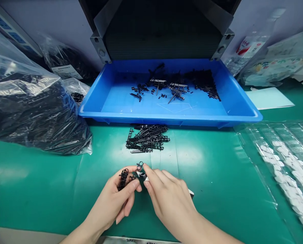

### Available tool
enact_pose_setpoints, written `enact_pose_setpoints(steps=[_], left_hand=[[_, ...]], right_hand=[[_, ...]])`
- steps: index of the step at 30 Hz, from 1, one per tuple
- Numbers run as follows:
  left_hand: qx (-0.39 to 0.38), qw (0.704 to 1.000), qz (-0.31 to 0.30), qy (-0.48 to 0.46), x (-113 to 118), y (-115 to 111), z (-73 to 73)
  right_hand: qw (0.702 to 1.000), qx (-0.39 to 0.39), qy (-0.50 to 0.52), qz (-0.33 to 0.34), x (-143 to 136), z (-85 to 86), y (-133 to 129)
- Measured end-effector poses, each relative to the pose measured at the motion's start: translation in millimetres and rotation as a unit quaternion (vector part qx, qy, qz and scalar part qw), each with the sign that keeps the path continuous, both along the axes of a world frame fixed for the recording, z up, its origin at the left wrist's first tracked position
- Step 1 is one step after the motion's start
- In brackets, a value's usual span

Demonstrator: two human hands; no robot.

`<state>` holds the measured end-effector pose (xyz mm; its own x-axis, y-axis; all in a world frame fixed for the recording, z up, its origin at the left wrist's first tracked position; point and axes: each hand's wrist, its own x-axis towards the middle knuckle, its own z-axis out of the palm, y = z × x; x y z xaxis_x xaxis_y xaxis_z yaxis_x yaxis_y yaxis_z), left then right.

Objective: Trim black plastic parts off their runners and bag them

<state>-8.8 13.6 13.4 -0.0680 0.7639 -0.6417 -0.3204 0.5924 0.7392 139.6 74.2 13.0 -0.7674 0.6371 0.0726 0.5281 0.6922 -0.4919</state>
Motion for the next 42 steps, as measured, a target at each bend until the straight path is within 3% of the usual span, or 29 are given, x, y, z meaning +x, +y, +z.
enact_pose_setpoints(steps=[4,17,23,31,34,38,42], left_hand=[[0.002,1.0,-0.004,-0.002,1.5,-0.7,3.6],[0.03,0.999,0.01,-0.022,5.7,-1.8,4.8],[0.044,0.999,0.007,0.013,6.3,-1.7,-4.0],[0.024,0.998,0.05,0.038,11.6,-2.2,-14.7],[0.035,0.997,0.073,0.016,11.3,-1.7,-15.9],[0.065,0.99,0.125,0.007,8.8,1.4,-17.7],[0.054,0.991,0.119,0.031,5.9,3.0,-19.4]], right_hand=[[1.0,0.027,-0.005,0.004,-2.4,-0.9,-0.6],[1.0,0.009,0.014,-0.021,-1.1,-3.1,-6.3],[0.999,0.029,0.016,-0.029,-3.3,0.1,-9.6],[0.994,0.097,0.008,-0.043,-10.4,-9.5,-10.2],[0.994,0.106,-0.011,-0.032,-11.0,-8.1,5.1],[0.991,0.096,-0.072,-0.059,-15.0,-6.2,47.2],[0.992,0.089,-0.091,-0.024,-23.7,-8.2,81.1]])
